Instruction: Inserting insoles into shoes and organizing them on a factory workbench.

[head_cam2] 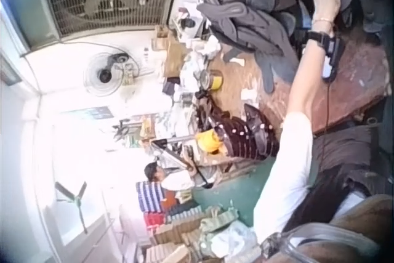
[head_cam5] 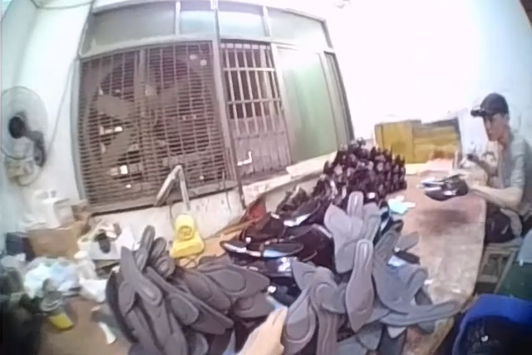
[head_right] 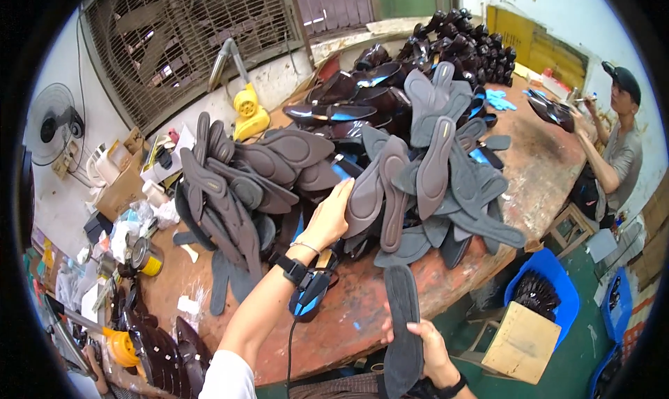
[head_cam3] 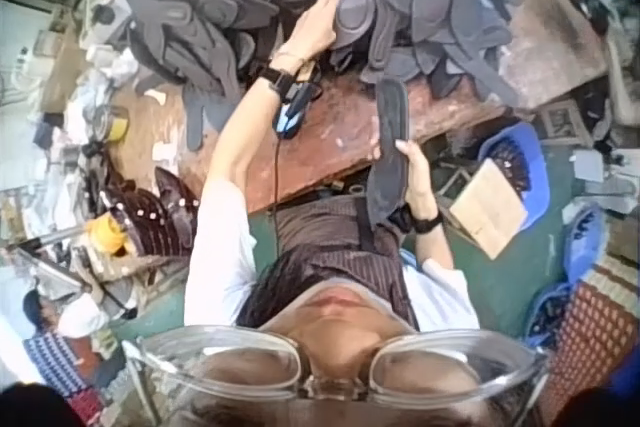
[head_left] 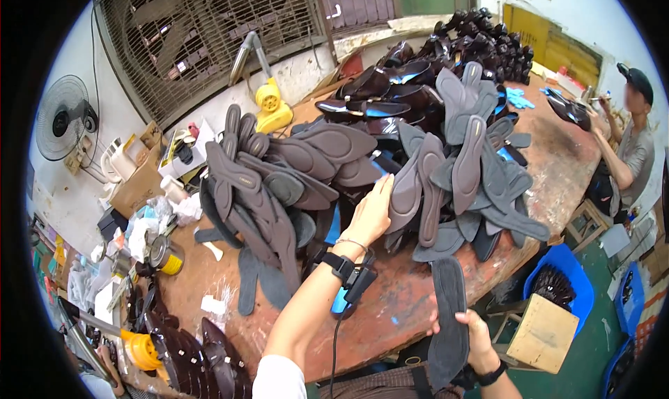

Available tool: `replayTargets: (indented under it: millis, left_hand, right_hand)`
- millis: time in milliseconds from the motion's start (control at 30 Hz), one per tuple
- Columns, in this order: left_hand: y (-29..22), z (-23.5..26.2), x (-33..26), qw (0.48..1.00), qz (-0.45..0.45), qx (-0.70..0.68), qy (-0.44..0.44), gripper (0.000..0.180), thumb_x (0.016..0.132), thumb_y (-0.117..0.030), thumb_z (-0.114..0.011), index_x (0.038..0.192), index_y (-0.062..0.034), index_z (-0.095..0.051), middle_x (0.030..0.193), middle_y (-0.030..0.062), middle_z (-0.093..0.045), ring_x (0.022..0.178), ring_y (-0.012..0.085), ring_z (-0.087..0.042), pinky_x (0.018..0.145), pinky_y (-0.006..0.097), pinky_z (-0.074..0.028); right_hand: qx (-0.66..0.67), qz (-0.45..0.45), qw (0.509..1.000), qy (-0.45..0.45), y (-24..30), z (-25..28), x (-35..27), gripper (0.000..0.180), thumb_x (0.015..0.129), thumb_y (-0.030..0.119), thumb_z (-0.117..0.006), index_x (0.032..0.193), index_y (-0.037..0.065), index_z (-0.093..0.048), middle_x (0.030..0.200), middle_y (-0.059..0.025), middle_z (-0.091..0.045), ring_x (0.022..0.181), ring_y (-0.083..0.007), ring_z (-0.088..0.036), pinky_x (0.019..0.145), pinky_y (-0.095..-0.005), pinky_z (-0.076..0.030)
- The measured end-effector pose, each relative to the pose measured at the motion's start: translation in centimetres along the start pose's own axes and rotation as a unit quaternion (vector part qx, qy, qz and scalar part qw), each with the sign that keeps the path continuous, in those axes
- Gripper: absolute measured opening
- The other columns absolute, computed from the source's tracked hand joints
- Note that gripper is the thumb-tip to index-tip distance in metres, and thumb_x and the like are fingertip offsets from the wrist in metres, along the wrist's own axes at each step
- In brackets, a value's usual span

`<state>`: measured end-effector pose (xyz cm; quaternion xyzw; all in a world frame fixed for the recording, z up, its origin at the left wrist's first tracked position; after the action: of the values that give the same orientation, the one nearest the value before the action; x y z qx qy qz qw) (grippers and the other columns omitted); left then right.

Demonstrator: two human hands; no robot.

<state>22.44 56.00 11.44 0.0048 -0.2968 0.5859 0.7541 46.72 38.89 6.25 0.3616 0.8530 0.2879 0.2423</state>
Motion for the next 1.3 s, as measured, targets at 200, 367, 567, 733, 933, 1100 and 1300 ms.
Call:
replayTargets:
  millis: [200,367,567,733,933,1100,1300]
  left_hand:
    - [0.8,4.7,0.3,0.992,0.062,-0.004,-0.113,0.043,0.067,-0.025,-0.084,0.098,-0.0020,-0.063,0.097,0.0194,-0.061,0.094,0.0348,-0.059,0.082,0.043,-0.050]
    - [7.7,17.2,-7.4,0.958,0.157,0.008,-0.238,0.032,0.073,-0.020,-0.084,0.082,0.0005,-0.062,0.081,0.0074,-0.057,0.073,0.0191,-0.056,0.069,0.031,-0.047]
    - [10.8,24.2,-21.9,0.935,0.258,-0.081,-0.228,0.022,0.081,-0.007,-0.075,0.096,0.0017,-0.061,0.112,0.0070,-0.063,0.098,0.0148,-0.057,0.089,0.027,-0.044]
    - [0.8,23.2,-28.2,0.847,0.308,-0.305,-0.309,0.021,0.083,-0.010,-0.072,0.099,0.0001,-0.062,0.120,0.0111,-0.062,0.104,0.0153,-0.056,0.091,0.029,-0.045]
    - [-7.9,15.8,-29.2,0.973,0.171,-0.156,0.001,0.030,0.064,-0.005,-0.083,0.072,0.0003,-0.055,0.120,0.0177,-0.066,0.104,0.0367,-0.062,0.086,0.037,-0.050]
    - [-4.8,10.4,-35.0,0.960,0.240,-0.101,0.099,0.019,0.070,0.006,-0.073,0.078,0.0016,-0.056,0.142,0.0225,-0.051,0.125,0.0403,-0.056,0.101,0.043,-0.048]
    - [-4.2,7.6,-36.8,0.960,0.254,-0.111,0.026,0.083,0.070,-0.017,-0.082,0.141,-0.0054,-0.041,0.151,0.0255,-0.037,0.141,0.0426,-0.036,0.115,0.049,-0.032]
  right_hand:
    - [0.039,0.019,0.994,-0.096,0.2,4.4,-1.6,0.068,0.092,0.031,-0.053,0.143,-0.009,-0.035,0.107,-0.0196,-0.064,0.088,-0.0258,-0.065,0.085,-0.0437,-0.055]
    - [-0.072,0.034,0.994,-0.080,2.2,3.5,0.6,0.066,0.105,0.051,-0.037,0.140,-0.004,-0.043,0.113,-0.0139,-0.065,0.090,-0.0204,-0.065,0.082,-0.0340,-0.054]
    - [-0.077,0.027,0.995,-0.060,2.1,3.3,2.2,0.065,0.104,0.054,-0.034,0.138,0.000,-0.046,0.120,-0.0143,-0.064,0.085,-0.0172,-0.065,0.078,-0.0315,-0.056]
    - [0.002,0.018,0.998,-0.063,1.7,3.0,3.1,0.065,0.104,0.054,-0.033,0.141,0.001,-0.045,0.122,-0.0157,-0.063,0.083,-0.0180,-0.064,0.078,-0.0319,-0.056]
    - [-0.238,0.104,0.963,-0.071,4.8,3.6,1.6,0.053,0.103,0.045,-0.042,0.130,0.002,-0.058,0.119,-0.0127,-0.064,0.089,-0.0199,-0.063,0.076,-0.0327,-0.052]
    - [-0.781,0.272,0.546,0.136,2.8,-4.6,1.7,0.043,0.074,0.018,-0.073,0.116,0.012,-0.071,0.122,-0.0104,-0.064,0.101,-0.0310,-0.056,0.090,-0.0437,-0.042]
    - [-0.749,0.272,0.550,0.248,-5.0,-6.6,4.9,0.028,0.070,0.012,-0.073,0.098,0.010,-0.076,0.115,-0.0041,-0.067,0.103,-0.0234,-0.057,0.092,-0.0396,-0.044]
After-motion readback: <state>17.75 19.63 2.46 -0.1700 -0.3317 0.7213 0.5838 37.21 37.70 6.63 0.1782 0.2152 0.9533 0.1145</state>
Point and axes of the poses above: each hand's wrist, its own x-axis towards the middle knuckle, its own z-axis out of the back of the hand, y = z × x, the point moved 7 cm from there along x, towards the middle knuckle
